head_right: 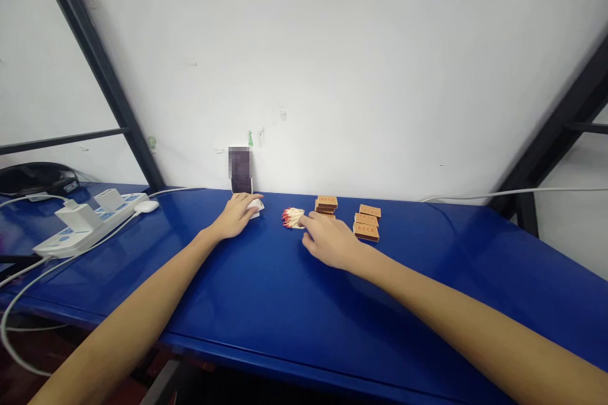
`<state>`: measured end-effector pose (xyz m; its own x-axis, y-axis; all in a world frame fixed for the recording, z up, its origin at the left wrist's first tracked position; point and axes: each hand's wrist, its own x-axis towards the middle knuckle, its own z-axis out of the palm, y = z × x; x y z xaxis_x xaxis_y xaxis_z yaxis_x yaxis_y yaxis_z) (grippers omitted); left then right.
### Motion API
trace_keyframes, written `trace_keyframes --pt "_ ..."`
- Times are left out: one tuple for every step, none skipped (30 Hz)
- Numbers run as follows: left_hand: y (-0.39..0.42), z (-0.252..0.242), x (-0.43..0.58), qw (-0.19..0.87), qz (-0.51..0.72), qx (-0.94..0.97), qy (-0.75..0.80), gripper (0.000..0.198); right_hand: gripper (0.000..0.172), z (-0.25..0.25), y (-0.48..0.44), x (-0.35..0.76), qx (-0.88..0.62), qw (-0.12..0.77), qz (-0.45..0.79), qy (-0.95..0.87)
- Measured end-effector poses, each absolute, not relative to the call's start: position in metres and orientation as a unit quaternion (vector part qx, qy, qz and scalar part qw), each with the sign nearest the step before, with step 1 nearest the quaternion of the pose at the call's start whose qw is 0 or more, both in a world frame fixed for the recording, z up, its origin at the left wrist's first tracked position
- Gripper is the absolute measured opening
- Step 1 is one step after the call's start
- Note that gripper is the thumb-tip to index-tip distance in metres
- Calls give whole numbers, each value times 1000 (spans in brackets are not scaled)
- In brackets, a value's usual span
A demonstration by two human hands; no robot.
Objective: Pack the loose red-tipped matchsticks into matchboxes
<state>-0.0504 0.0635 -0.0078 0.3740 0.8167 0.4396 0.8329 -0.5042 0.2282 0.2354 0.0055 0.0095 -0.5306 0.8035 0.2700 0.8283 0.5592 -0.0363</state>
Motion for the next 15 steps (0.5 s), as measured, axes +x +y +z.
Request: trace_keyframes --pt "63 -6 -50 27 -269 -830 -488 38 28 7 3 230 -460 130 -43 -877" --pt "63 -4 -50 41 -284 -831 -478 37 32 5 3 225 -461 133 -39 -877" --pt "62 -2 -50 55 -298 -832 -466 36 35 2 3 221 -465 132 -32 -875" --pt "61 1 -49 67 -309 -833 -453 36 39 -1 4 218 -470 131 -22 -873" --pt "60 3 -49 76 -316 -835 -445 35 43 -3 5 216 -475 130 -13 -870" --pt "59 4 -48 80 -318 -836 -441 35 46 -5 7 214 -480 133 -6 -867" --pt "58 5 -47 80 -316 -836 -441 35 50 -7 8 214 -483 140 -3 -864" --pt "57 6 -47 76 -311 -837 -444 35 52 -8 9 213 -482 151 -8 -863" --pt "56 6 -46 70 -305 -839 -445 35 54 -9 10 213 -477 162 -20 -864" --pt "55 6 -45 63 -301 -841 -445 35 55 -9 11 213 -464 172 -35 -868" --pt "54 6 -44 57 -299 -843 -443 35 56 -8 14 213 -447 177 -50 -875" --pt "53 6 -43 51 -299 -845 -441 36 57 -6 17 213 -427 174 -61 -885" --pt "53 6 -43 46 -298 -846 -439 36 60 -4 21 212 -410 163 -64 -895" --pt "52 7 -42 41 -298 -847 -438 37 64 0 26 210 -398 146 -58 -904" --pt "52 7 -42 39 -296 -848 -439 37 69 4 32 209 -393 121 -45 -910"
